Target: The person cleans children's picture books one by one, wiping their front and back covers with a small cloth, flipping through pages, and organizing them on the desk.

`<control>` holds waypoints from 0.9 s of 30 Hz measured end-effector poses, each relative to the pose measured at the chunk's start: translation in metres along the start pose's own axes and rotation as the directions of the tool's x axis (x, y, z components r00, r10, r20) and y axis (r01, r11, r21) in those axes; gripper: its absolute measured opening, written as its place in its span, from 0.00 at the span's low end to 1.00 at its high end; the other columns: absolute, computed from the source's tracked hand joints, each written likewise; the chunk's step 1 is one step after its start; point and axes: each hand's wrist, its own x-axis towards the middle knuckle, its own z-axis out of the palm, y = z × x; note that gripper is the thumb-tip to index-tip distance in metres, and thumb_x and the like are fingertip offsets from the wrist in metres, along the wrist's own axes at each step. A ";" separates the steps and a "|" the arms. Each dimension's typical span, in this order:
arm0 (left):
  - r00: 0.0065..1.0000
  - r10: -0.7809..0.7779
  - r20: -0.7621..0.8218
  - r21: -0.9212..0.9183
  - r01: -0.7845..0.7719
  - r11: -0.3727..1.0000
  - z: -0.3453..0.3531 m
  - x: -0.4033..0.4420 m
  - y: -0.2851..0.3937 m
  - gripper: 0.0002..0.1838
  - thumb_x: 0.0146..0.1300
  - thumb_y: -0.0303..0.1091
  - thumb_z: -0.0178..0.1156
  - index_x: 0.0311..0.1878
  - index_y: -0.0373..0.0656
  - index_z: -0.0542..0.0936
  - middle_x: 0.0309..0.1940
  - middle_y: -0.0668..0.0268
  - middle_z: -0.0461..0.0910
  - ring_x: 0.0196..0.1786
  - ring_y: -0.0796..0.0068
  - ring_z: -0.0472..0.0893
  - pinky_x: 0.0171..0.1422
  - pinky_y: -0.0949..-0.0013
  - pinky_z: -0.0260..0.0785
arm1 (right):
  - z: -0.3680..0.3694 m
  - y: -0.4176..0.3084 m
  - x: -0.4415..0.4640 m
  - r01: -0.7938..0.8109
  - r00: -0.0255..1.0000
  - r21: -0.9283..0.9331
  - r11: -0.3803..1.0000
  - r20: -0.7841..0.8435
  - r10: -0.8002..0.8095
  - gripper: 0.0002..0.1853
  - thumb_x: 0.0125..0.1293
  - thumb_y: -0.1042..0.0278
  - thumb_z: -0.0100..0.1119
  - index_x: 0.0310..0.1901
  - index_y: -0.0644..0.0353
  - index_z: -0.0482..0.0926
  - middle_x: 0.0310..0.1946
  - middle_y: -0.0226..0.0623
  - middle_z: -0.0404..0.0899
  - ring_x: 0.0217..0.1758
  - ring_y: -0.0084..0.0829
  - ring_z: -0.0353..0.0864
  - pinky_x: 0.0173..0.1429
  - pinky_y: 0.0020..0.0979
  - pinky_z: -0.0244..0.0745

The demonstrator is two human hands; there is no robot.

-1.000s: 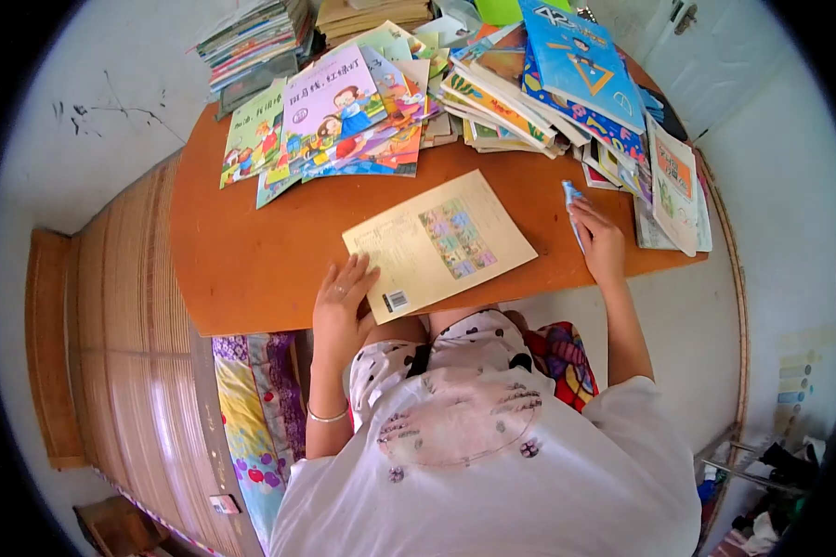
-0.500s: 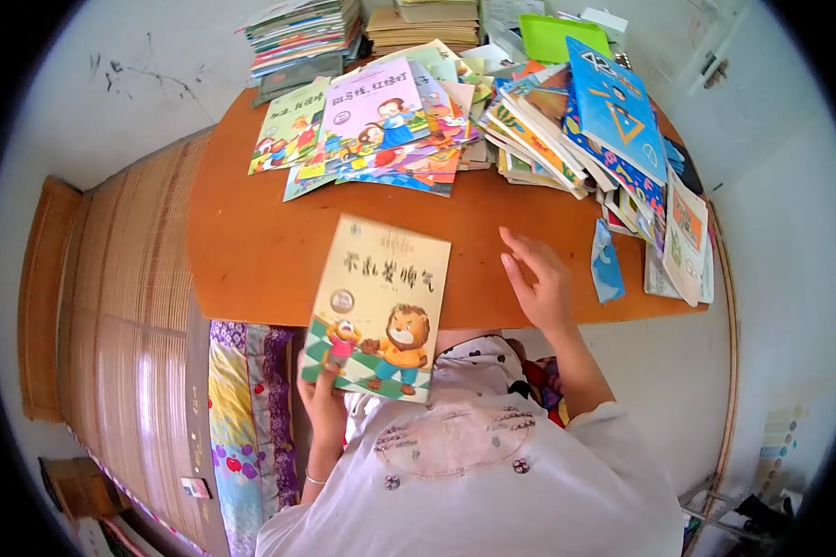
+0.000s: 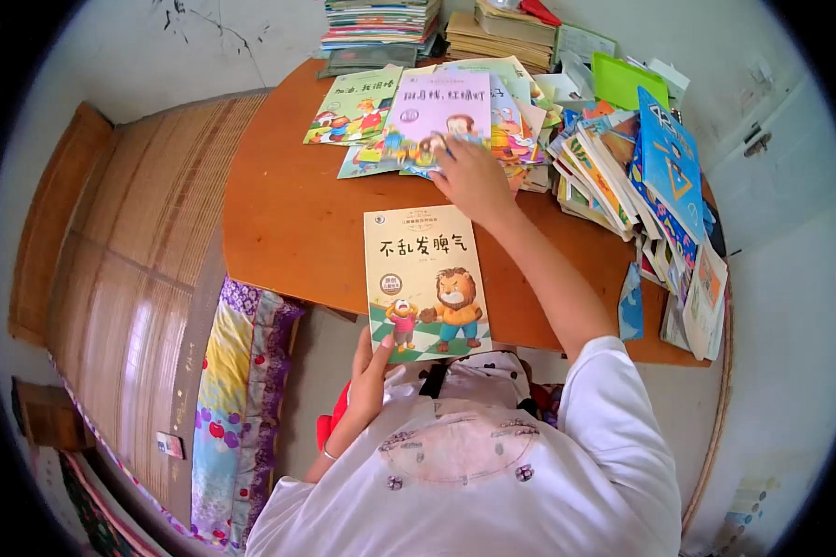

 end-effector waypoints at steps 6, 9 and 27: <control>0.998 0.061 0.018 0.177 -0.063 0.982 -0.010 0.008 0.005 0.31 0.79 0.54 0.43 0.71 0.36 0.64 0.60 0.58 0.75 0.58 0.69 0.79 0.55 0.69 0.77 | -0.071 -0.065 -0.063 0.382 0.911 -0.095 0.919 -0.127 -0.392 0.12 0.61 0.71 0.58 0.44 0.67 0.80 0.36 0.42 0.82 0.42 0.35 0.85 0.42 0.30 0.81; 0.999 0.007 0.039 0.130 -0.012 0.991 -0.010 0.016 0.015 0.40 0.78 0.64 0.29 0.68 0.33 0.67 0.56 0.56 0.78 0.56 0.70 0.80 0.51 0.68 0.79 | -0.103 -0.092 -0.118 0.521 0.853 0.043 0.852 -0.046 -0.519 0.14 0.64 0.67 0.59 0.48 0.67 0.81 0.41 0.47 0.84 0.44 0.36 0.87 0.48 0.32 0.84; 0.975 0.222 0.007 0.320 -0.212 0.923 0.004 0.017 0.005 0.18 0.77 0.34 0.51 0.62 0.33 0.69 0.47 0.64 0.80 0.50 0.80 0.78 0.56 0.72 0.72 | -0.062 -0.039 -0.066 0.250 0.968 -0.051 0.967 -0.013 -0.251 0.20 0.64 0.68 0.58 0.56 0.67 0.78 0.51 0.44 0.83 0.50 0.37 0.85 0.52 0.33 0.80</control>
